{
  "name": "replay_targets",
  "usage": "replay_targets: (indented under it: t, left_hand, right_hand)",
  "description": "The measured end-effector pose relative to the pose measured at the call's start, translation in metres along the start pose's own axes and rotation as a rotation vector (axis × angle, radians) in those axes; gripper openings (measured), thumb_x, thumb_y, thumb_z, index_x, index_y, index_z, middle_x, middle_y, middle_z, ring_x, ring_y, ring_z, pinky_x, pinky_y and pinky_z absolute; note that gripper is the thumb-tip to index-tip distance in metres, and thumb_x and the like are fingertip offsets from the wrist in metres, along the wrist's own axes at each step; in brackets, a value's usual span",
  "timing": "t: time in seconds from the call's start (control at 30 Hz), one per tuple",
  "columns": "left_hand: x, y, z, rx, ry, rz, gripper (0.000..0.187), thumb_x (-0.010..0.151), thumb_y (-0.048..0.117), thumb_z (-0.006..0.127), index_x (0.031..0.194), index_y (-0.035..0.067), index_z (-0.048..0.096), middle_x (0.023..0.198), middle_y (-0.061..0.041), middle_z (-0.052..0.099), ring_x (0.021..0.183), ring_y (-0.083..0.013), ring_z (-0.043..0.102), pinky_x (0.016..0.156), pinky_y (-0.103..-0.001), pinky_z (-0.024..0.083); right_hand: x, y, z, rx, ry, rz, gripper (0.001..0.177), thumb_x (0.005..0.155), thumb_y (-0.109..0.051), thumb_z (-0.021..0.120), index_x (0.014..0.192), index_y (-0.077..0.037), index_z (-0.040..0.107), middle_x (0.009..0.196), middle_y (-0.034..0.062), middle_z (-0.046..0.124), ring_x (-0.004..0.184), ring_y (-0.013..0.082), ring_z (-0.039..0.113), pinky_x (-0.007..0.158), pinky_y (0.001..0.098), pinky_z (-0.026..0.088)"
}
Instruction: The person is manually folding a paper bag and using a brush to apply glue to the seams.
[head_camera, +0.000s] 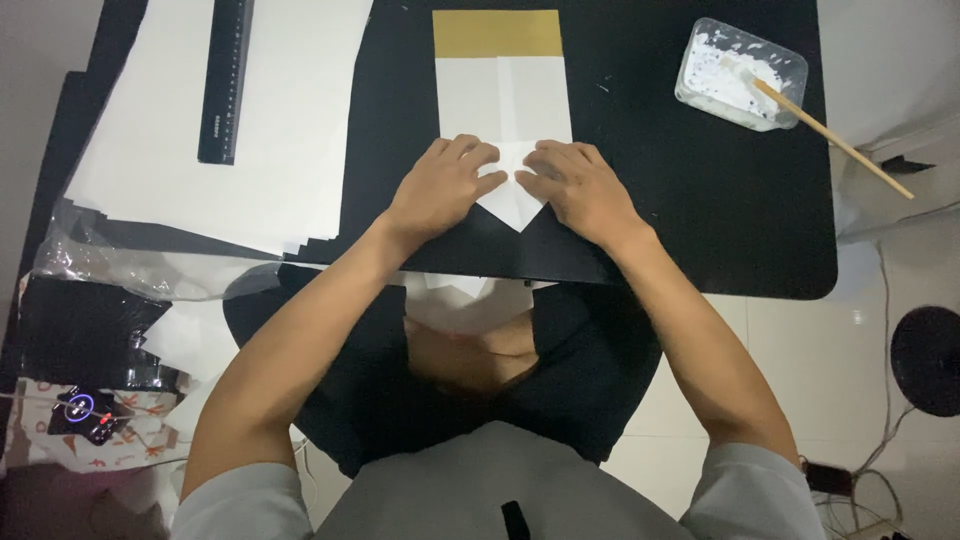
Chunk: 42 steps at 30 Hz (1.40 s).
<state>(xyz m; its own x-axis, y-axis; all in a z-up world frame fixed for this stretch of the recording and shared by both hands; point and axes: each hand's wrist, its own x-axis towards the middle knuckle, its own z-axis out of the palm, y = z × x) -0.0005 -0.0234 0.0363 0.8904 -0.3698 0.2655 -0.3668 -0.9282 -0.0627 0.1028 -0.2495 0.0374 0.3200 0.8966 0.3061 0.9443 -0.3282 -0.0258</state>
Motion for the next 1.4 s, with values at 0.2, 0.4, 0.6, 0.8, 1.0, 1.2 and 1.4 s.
replay_targets:
  t: [0.2, 0.4, 0.6, 0.8, 1.0, 1.2, 1.4]
  left_hand:
    - [0.002, -0.005, 0.004, -0.208, 0.124, -0.064, 0.020, 0.103, 0.010, 0.060, 0.113, 0.017, 0.077, 0.130, -0.009, 0.061, 0.130, -0.0287, 0.053, 0.097, -0.035, 0.049]
    - [-0.004, -0.018, 0.029, -0.738, 0.353, -0.238, 0.026, 0.084, 0.002, 0.072, 0.107, 0.003, 0.059, 0.124, -0.012, 0.060, 0.112, -0.0303, 0.058, 0.097, -0.039, 0.045]
    - [0.015, -0.020, 0.026, -0.843, 0.336, -0.294, 0.022, 0.088, -0.003, 0.065, 0.109, -0.002, 0.070, 0.104, -0.011, 0.069, 0.079, -0.0210, 0.063, 0.074, -0.031, 0.051]
    - [0.022, -0.016, 0.026, -0.814, 0.307, -0.331, 0.024, 0.090, 0.002, 0.065, 0.113, 0.000, 0.073, 0.107, -0.011, 0.072, 0.086, -0.0214, 0.062, 0.073, -0.030, 0.050]
    - [0.020, -0.012, 0.024, -0.832, 0.313, -0.364, 0.025, 0.092, 0.002, 0.064, 0.115, 0.002, 0.072, 0.114, -0.009, 0.071, 0.094, -0.0217, 0.064, 0.077, -0.030, 0.050]
    - [0.021, -0.014, 0.024, -0.854, 0.313, -0.365, 0.027, 0.092, 0.001, 0.065, 0.118, -0.001, 0.071, 0.118, -0.013, 0.071, 0.093, -0.0209, 0.066, 0.074, -0.029, 0.050]
    - [0.020, -0.016, 0.026, -0.888, 0.367, -0.349, 0.030, 0.090, -0.001, 0.064, 0.119, 0.000, 0.071, 0.114, -0.010, 0.072, 0.087, -0.0201, 0.064, 0.073, -0.028, 0.049]
  right_hand:
    - [-0.020, 0.016, 0.008, 0.172, 0.123, 0.200, 0.015, 0.096, -0.009, 0.069, 0.109, -0.009, 0.076, 0.128, 0.0128, 0.069, 0.129, 0.0322, 0.059, 0.108, 0.0483, 0.039]
    - [-0.149, 0.141, -0.002, 0.021, 0.233, 1.150, 0.056, 0.113, -0.045, 0.052, 0.143, 0.003, 0.055, 0.150, 0.0275, 0.043, 0.138, 0.0443, 0.035, 0.107, 0.0655, 0.029]
    - [-0.206, 0.261, 0.023, 0.011, 0.378, 1.103, 0.074, 0.116, -0.054, 0.048, 0.148, 0.012, 0.046, 0.147, 0.0367, 0.047, 0.137, 0.0508, 0.040, 0.111, 0.0581, 0.025]
    - [-0.138, 0.242, -0.011, 0.506, 0.773, 0.473, 0.011, 0.117, -0.003, 0.058, 0.124, 0.006, 0.059, 0.102, 0.0163, 0.060, 0.087, 0.0219, 0.057, 0.079, 0.0334, 0.049]
    - [-0.101, 0.227, -0.041, -0.162, 0.731, 0.474, 0.019, 0.118, -0.012, 0.064, 0.118, 0.006, 0.071, 0.094, 0.0155, 0.078, 0.085, 0.0259, 0.073, 0.089, 0.0359, 0.045]
    - [-0.122, 0.260, -0.019, -0.511, 0.502, 0.601, 0.025, 0.123, -0.024, 0.068, 0.110, -0.005, 0.077, 0.094, 0.0096, 0.071, 0.083, 0.0227, 0.058, 0.093, 0.0429, 0.030]
    - [-0.113, 0.244, -0.038, -0.504, 0.666, 0.515, 0.017, 0.118, -0.016, 0.067, 0.113, -0.004, 0.077, 0.091, 0.0047, 0.078, 0.074, 0.0190, 0.064, 0.089, 0.0348, 0.030]
